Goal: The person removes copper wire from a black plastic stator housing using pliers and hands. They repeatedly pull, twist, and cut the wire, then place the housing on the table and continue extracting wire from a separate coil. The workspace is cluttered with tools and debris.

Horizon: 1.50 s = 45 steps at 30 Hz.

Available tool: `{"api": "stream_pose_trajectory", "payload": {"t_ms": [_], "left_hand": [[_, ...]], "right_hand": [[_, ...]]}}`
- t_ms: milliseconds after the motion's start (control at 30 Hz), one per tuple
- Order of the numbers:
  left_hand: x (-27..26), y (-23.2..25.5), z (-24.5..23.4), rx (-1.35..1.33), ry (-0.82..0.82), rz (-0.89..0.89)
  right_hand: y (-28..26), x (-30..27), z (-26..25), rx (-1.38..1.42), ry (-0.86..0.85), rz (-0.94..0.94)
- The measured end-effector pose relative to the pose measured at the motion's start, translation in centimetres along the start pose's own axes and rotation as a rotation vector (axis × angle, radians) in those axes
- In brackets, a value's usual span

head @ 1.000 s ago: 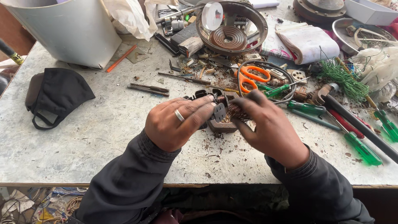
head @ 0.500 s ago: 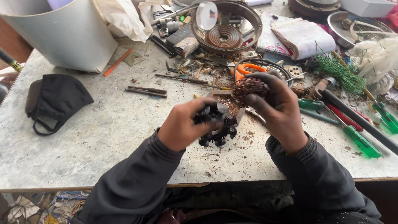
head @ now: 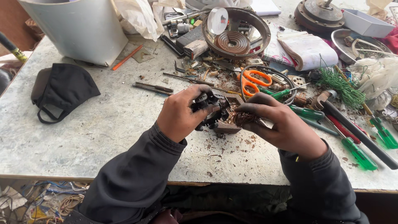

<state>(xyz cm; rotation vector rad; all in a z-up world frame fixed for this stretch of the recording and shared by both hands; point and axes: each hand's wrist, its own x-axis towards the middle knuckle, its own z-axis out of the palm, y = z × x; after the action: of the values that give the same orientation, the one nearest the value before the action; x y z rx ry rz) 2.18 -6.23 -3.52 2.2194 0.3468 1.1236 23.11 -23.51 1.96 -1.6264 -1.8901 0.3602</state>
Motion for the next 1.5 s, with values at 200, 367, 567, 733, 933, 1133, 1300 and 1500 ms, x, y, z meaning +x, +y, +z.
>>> {"api": "stream_pose_trajectory", "payload": {"t_ms": [200,367,567,733,933,1133,1300,1500], "left_hand": [[0.3,-1.3,-1.5,0.022,0.139,-0.021],[0.3,-1.9,-1.9,-0.081,0.132,-0.078],[0.2,-1.2,-1.1,-0.488,-0.271,-0.197],[0.7,-1.5,-0.4,-0.549,-0.274,-0.441],[0.8,-1.2,-1.5,-0.248,-0.086,-0.22],[0.9,0.5,-1.7,-0.133,-0.113,-0.274],[0.7,0.8,-1.1,-0.016,-0.014,-0.097],[-0.2,0.2,-0.5,0.124,-0.009,0.105]], "right_hand": [[1.3,0.9,1.0,-0.375,0.018,0.091],[2.2,0.6,0.5,-0.213,0.248,0.04],[3.3,0.0,1.1,0.645,0.676,0.025],[2.6,-0.6,1.1,1.217,0.382,-0.094],[0.2,0.2,-1.4,0.308,-0.343,-0.306],[-1.4,0.8,0.3,-0.217,-0.346,0.056],[-1.3,0.0,1.0,-0.387,-0.218,0.038],[0.0,-0.6,0.6,-0.181,-0.233,0.203]]}}
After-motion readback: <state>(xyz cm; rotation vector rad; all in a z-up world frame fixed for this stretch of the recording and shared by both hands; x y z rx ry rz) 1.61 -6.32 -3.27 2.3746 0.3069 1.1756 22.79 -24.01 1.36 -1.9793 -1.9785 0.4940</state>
